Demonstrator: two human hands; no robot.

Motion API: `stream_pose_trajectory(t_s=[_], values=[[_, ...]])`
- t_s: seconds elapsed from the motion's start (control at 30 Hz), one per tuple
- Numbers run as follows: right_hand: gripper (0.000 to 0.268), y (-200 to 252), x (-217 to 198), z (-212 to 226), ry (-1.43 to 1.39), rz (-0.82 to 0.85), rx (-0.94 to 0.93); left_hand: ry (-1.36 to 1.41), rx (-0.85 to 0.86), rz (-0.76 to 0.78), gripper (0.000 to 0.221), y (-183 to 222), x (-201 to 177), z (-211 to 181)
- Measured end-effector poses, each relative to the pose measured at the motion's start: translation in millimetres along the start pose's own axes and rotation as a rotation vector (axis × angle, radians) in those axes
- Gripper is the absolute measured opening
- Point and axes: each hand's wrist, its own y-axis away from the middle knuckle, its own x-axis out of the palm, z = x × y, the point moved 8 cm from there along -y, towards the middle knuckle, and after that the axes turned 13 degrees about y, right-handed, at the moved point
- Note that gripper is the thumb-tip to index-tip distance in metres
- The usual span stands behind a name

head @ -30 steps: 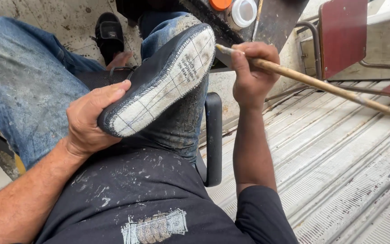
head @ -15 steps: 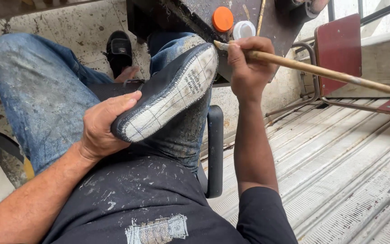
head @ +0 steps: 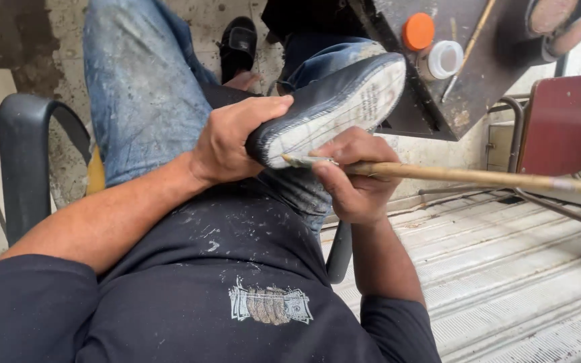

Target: Applying adhesive to a shoe sole using a brush for repair

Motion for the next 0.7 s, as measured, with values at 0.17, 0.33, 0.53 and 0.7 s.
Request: stream_pose_trajectory(t_s=[0.17, 0.33, 0.53, 0.7], values=[[0.027, -37, -26, 1, 0.355, -0.129, -0.179, -0.005, -0.15, -0.042, 0.045, -1, -6, 0], [0.021, -62, -69, 7, 0.398, -0.268, -0.137, 0.087, -0.355, -0.066, 0.055, -7, -72, 7], [0.014, -35, -86, -81, -0.157, -0.028, 0.112, -0.25, -0.529, -0.305, 0.075, 17, -202, 40], [0.016, -11, -52, -124, -0.426, 0.139, 0.257, -0.495, -0.574, -0.563, 0.068, 18, -268, 110]])
